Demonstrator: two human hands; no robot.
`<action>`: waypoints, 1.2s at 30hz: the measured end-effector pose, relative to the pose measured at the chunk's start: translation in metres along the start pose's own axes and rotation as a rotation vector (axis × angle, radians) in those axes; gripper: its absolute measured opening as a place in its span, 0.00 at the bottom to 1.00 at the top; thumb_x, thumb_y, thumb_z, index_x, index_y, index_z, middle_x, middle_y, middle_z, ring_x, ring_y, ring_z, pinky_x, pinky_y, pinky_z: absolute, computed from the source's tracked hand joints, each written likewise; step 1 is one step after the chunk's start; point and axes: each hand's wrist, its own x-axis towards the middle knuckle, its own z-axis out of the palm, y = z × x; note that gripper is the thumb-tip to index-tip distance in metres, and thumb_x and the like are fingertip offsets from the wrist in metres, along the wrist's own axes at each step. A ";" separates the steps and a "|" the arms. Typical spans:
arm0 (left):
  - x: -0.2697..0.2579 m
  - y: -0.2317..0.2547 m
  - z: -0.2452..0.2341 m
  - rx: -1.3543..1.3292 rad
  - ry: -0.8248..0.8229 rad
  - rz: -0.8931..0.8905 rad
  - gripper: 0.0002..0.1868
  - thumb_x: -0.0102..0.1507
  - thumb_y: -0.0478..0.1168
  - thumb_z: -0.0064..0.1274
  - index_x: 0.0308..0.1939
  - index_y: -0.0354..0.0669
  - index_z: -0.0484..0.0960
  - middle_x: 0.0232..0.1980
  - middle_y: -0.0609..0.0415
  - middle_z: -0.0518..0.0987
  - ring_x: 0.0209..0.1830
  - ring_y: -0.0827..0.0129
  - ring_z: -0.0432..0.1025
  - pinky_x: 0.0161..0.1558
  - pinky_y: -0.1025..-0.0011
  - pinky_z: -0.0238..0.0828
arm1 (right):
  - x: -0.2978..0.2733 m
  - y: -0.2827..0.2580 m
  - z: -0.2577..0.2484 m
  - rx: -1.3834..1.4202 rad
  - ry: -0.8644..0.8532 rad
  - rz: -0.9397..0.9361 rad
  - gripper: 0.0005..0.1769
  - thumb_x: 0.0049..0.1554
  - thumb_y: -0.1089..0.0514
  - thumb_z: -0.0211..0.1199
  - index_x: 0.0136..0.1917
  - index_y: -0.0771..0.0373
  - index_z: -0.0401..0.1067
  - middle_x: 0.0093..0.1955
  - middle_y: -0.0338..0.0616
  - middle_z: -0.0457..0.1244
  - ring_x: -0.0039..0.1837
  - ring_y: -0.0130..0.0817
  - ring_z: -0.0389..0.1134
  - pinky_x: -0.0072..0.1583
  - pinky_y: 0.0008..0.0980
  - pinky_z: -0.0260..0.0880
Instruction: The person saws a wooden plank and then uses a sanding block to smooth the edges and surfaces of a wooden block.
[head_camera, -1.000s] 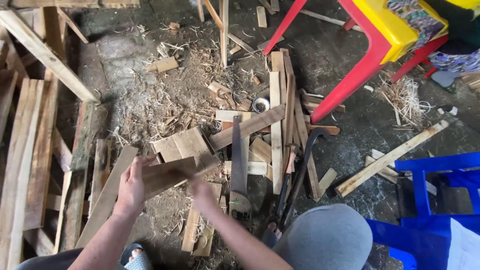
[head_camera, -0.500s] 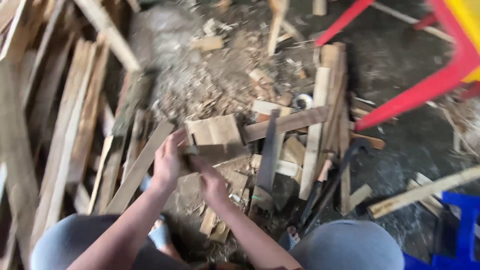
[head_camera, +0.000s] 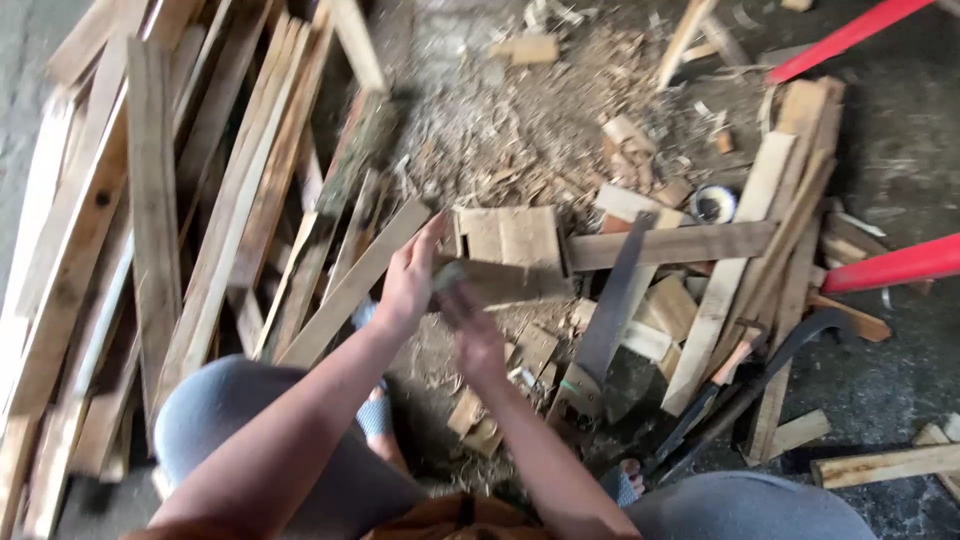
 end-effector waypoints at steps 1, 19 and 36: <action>0.001 0.000 -0.001 -0.007 -0.005 0.008 0.24 0.73 0.50 0.35 0.68 0.46 0.75 0.66 0.40 0.76 0.72 0.48 0.65 0.72 0.52 0.57 | -0.037 0.060 0.019 0.764 -0.051 0.111 0.22 0.67 0.62 0.43 0.67 0.55 0.73 0.68 0.48 0.64 0.65 0.38 0.68 0.66 0.28 0.68; 0.004 0.020 -0.005 0.193 -0.123 0.061 0.26 0.74 0.52 0.32 0.72 0.50 0.70 0.70 0.42 0.73 0.74 0.48 0.61 0.74 0.51 0.54 | -0.027 0.046 0.002 -0.128 -0.061 0.603 0.22 0.61 0.65 0.52 0.67 0.60 0.74 0.50 0.51 0.68 0.52 0.45 0.72 0.58 0.40 0.71; 0.006 0.029 -0.012 0.325 -0.135 0.194 0.28 0.73 0.52 0.31 0.72 0.43 0.70 0.70 0.35 0.71 0.73 0.42 0.62 0.73 0.49 0.55 | 0.040 0.028 0.013 -0.084 0.009 0.169 0.24 0.66 0.50 0.53 0.74 0.53 0.67 0.70 0.52 0.63 0.69 0.46 0.67 0.69 0.36 0.68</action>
